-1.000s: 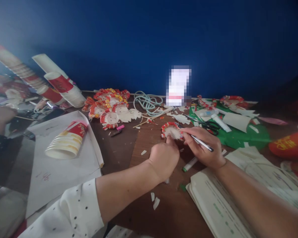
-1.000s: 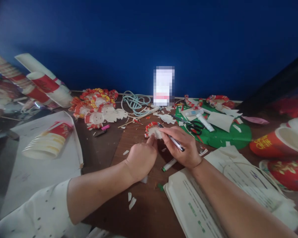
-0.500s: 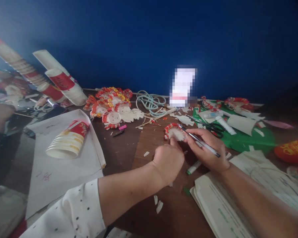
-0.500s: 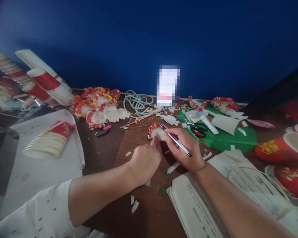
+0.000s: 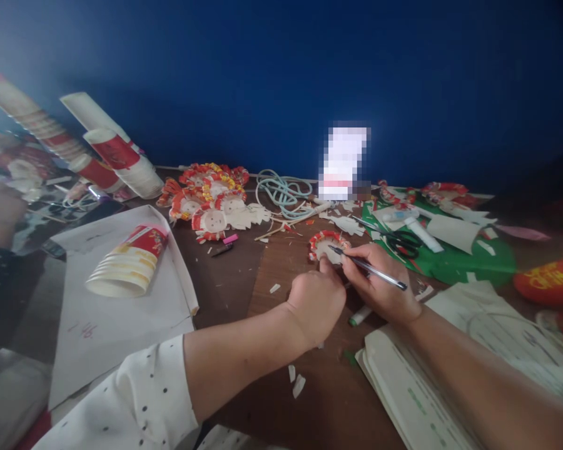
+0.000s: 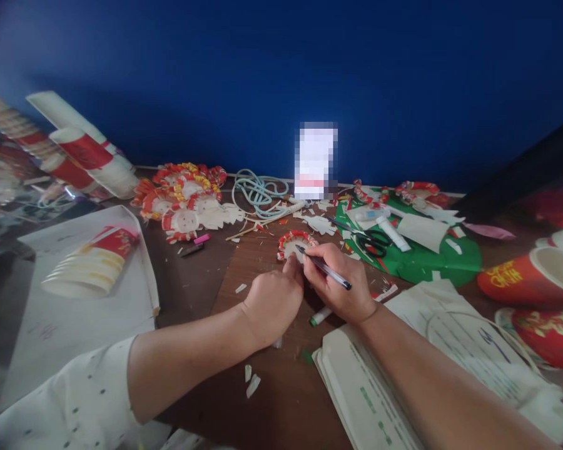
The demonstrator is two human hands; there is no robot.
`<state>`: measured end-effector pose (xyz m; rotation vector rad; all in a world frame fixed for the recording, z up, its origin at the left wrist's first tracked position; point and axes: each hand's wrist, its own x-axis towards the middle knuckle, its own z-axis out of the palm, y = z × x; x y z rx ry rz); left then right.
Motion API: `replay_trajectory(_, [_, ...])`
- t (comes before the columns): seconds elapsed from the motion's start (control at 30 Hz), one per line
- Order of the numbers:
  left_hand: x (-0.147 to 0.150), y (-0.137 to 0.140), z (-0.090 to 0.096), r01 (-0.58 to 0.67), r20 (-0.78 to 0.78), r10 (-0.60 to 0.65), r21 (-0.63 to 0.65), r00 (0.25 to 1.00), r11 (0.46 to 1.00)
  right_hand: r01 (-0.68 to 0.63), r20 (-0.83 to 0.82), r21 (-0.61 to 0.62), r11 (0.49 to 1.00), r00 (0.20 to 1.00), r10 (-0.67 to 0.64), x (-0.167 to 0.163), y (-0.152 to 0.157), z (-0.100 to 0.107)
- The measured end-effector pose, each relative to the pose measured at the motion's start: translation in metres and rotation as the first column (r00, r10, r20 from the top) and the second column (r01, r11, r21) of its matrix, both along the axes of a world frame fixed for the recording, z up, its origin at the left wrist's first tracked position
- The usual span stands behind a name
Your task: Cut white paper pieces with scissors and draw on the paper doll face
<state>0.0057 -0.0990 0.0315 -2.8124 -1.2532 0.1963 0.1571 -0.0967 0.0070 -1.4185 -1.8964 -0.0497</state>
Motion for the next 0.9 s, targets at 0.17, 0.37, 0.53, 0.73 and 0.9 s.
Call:
replay_trajectory(0.17, [0.000, 0.000, 0.000, 0.010, 0.010, -0.010, 0.015, 1.000, 1.000, -0.006, -0.014, 0.052, 0.999, 1.000, 0.007, 0.000, 0.001, 0.002])
replay_trajectory(0.37, [0.000, 0.000, 0.002, 0.002, -0.011, -0.002, 0.014, 1.000, 1.000, 0.037, -0.078, 0.063, 0.997, 0.996, -0.032, 0.002, 0.000, 0.008])
replay_trajectory(0.53, [0.000, 0.000, 0.002, -0.003, -0.018, 0.003, 0.003, 1.000, 1.000, 0.113, -0.203, 0.067, 0.991, 0.974, -0.097, 0.004, 0.001, 0.005])
replay_trajectory(0.73, [0.000, 0.000, 0.001, 0.009, -0.021, -0.009, 0.012, 1.000, 1.000, 0.176, -0.404, 0.014, 0.984, 0.901, -0.155, 0.016, 0.007, -0.003])
replay_trajectory(0.9, [-0.001, 0.000, 0.002, 0.017, -0.036, -0.016, 0.007, 0.999, 1.000, 0.171, -0.534, 0.052, 0.984, 0.838, -0.117, 0.020, 0.010, 0.003])
